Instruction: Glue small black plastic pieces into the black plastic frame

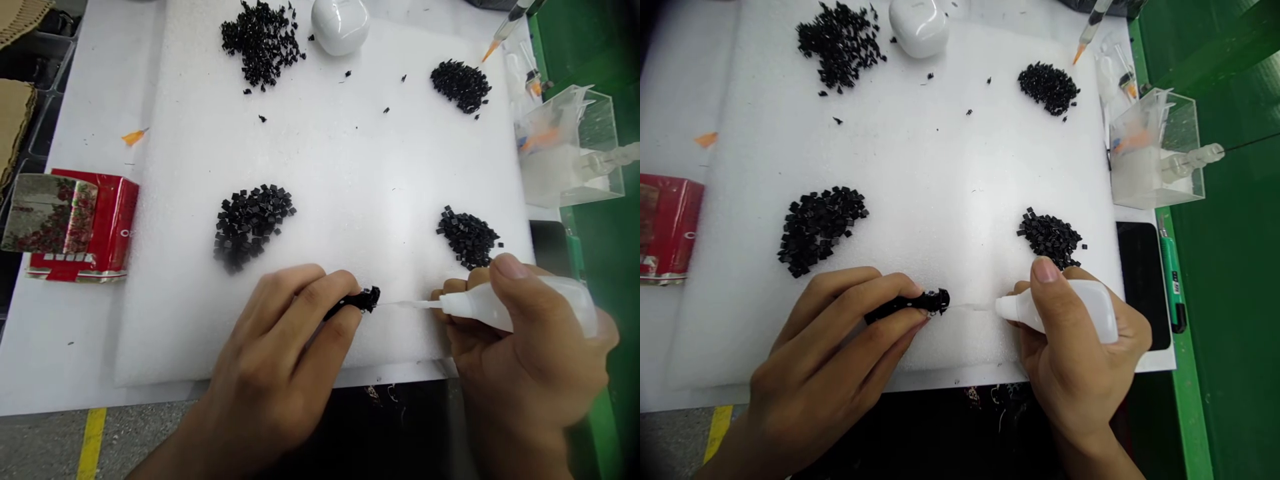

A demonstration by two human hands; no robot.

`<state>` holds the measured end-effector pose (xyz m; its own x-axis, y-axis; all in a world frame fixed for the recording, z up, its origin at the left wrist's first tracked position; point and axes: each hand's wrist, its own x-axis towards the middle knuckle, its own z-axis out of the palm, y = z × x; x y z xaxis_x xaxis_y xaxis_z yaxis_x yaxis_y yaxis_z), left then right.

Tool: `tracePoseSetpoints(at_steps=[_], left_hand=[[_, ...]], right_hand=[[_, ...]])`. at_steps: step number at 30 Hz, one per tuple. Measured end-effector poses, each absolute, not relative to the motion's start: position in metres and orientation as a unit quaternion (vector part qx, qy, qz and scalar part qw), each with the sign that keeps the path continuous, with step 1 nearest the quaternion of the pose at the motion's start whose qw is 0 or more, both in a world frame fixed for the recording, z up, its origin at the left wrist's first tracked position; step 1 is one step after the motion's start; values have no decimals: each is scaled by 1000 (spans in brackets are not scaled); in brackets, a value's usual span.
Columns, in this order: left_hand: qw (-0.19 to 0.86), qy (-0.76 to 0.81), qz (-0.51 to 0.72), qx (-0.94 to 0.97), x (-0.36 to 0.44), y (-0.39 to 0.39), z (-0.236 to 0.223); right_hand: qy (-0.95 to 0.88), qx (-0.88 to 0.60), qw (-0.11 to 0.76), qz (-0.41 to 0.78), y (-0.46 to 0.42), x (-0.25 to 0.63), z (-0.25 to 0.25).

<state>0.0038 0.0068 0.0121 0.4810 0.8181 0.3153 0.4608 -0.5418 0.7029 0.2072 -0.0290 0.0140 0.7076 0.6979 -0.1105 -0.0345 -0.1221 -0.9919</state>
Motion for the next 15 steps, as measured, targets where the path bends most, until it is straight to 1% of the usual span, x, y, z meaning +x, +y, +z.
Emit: tracePoseSetpoints(at_steps=[7,15], left_hand=[[293,409,333,798,6,6,11],[263,400,335,812,7,7,12]], right_hand=[[-263,-702,599,282,-26,207,11],[-257,-708,605,258,-31,208,8]])
